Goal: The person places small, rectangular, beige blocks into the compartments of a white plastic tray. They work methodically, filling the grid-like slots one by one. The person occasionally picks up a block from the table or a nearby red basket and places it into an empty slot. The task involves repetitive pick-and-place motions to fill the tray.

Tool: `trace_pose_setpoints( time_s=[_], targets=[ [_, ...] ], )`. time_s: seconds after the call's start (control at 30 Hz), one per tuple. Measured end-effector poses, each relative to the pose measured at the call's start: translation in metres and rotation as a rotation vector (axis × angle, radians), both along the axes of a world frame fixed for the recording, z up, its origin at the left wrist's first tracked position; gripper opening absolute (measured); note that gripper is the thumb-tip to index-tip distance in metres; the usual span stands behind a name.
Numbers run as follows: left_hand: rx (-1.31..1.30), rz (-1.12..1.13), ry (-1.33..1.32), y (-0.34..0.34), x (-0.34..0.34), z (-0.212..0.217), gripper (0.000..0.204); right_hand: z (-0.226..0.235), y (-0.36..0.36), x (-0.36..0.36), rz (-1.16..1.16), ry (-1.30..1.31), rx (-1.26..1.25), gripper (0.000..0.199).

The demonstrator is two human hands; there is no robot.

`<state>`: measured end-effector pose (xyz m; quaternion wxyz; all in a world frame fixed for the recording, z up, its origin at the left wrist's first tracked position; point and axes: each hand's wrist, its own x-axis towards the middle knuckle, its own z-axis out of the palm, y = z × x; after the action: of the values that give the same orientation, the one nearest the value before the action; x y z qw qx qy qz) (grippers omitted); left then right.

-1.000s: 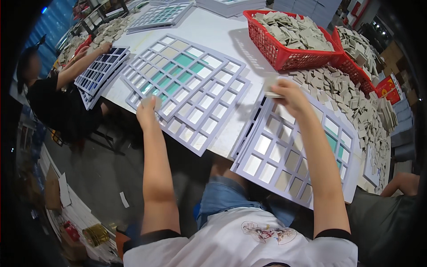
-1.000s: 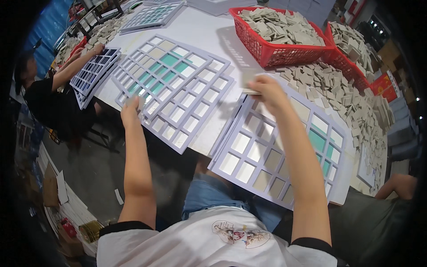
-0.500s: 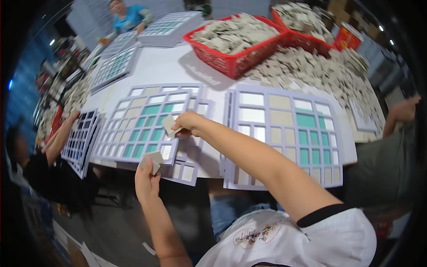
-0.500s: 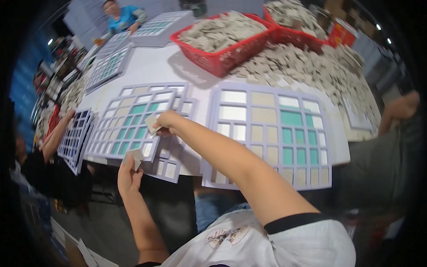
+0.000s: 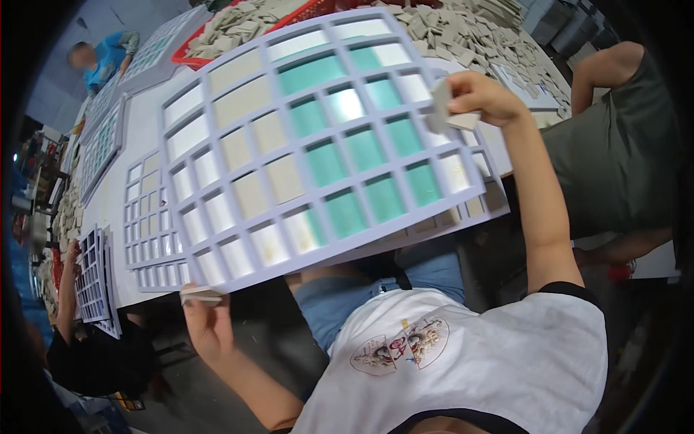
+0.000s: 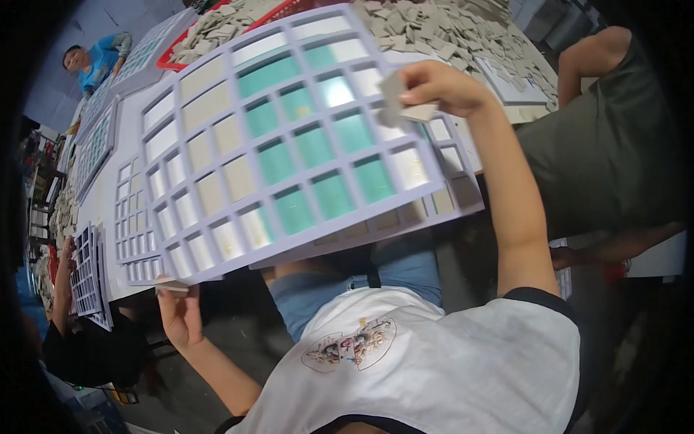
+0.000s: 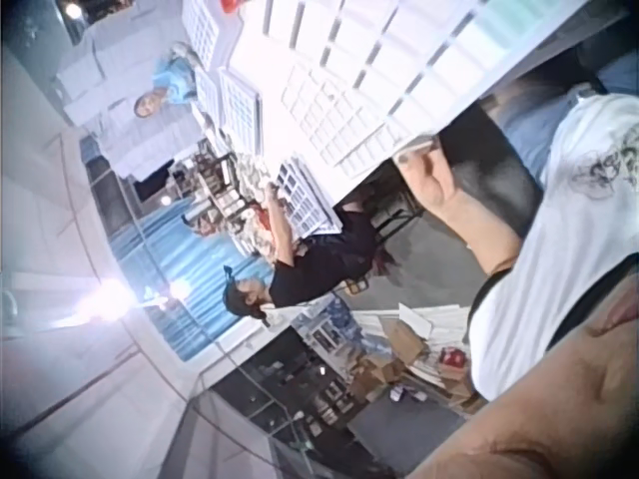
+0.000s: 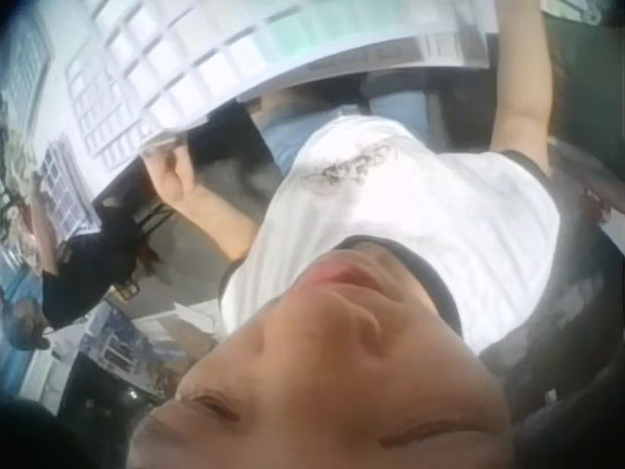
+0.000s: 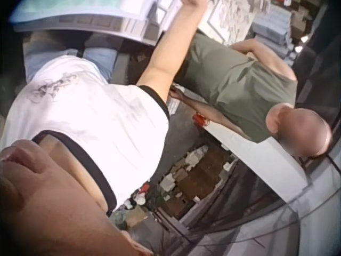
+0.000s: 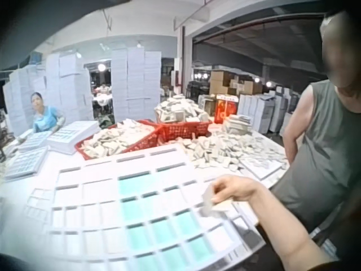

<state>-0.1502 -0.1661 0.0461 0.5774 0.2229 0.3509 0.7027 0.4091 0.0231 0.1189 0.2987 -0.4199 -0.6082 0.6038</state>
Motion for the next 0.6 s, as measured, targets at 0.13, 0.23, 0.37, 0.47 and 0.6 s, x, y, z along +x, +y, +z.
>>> trace_pose_setpoints(
  time_s=[0.13,0.23,0.37,0.47,0.6],
  targets=[
    [-0.178,-0.384,0.368,0.015,0.047,-0.003,0.035,-0.021,-0.037,0.069,-0.132,-0.060,-0.117,0.030],
    [-0.285,-0.348,0.871,0.024,0.079,0.018,0.030,-0.039,-0.054,0.076,-0.195,-0.231,-0.161,0.023],
    [-0.138,-0.153,1.205,0.033,0.091,0.024,0.029,-0.038,-0.083,0.055,-0.446,-0.456,0.113,0.010],
    [-0.173,-0.295,1.073,0.054,0.136,0.041,0.024,-0.026,-0.092,0.023,-0.469,-0.361,0.220,0.015],
    [-0.032,-0.421,0.984,0.071,0.174,0.021,0.024,-0.030,-0.111,-0.074,-0.335,-0.118,0.228,0.047]
  ],
)
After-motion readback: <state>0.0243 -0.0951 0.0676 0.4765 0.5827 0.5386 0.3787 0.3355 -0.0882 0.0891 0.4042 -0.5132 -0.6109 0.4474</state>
